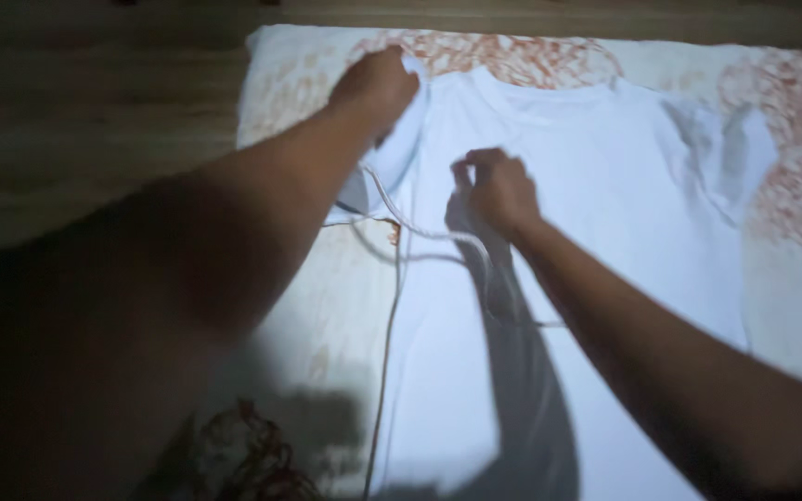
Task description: The person irons a white t-shirt on a bed, smoothing the fabric and using an electric iron to remove wrinkles. After ironing, the person places the t-shirt on a hanger and hangs it on a clothes rack.
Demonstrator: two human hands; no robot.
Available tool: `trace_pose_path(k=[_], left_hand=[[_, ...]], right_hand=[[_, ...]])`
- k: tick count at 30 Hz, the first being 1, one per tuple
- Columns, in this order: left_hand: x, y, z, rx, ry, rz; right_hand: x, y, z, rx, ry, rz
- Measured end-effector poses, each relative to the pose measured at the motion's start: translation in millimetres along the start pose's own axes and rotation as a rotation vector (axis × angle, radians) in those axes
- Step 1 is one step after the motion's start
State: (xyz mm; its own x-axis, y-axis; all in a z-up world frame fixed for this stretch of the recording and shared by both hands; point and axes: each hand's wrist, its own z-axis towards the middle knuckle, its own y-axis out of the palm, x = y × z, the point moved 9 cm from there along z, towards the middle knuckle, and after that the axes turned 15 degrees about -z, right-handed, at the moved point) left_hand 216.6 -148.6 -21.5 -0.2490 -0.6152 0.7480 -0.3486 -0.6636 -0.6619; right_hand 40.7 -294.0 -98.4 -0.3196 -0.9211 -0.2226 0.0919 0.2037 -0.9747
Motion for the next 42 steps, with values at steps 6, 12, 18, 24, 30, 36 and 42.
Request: trace_pose_path(k=[6, 12, 18, 24, 30, 36, 42], left_hand=[[7.6, -4.1, -19.9, -0.039, -0.188, -0.077], [-26.4, -13.7, -84.2, 0.050, -0.163, 0.031], [-49.4, -31.6, -185.8, 0.052, -0.181, 0.022], [-43.2, -42.2, -214.5, 0.084, -0.316, -0.016], [-30.0, -47.6, -219.7, 0.165, -0.244, -0.010], [-35.1, -44.1, -195.8, 0.177, -0.278, 0.001], [-80.2, -32.9, -67.8, 0.167, -0.385, -0.028]], right_hand=[[-8.4, -13.4, -46.4, 0.046, -0.225, -0.045], [-12.8, -20.6, -34.6, -0.143, -0.018, -0.071], [-57.8, -30.3, 19.0, -0.094, 0.040, -0.130], [-171.3, -4.4, 97.4, 0.124, -0.412, -0.090], [-222.7, 55.5, 135.5, -0.239, -0.591, -0.452], [-224.9, 16.3, 141.1, 0.134, -0.545, 0.218], [-101.7, -17.1, 93.1, 0.363, -0.246, 0.237]])
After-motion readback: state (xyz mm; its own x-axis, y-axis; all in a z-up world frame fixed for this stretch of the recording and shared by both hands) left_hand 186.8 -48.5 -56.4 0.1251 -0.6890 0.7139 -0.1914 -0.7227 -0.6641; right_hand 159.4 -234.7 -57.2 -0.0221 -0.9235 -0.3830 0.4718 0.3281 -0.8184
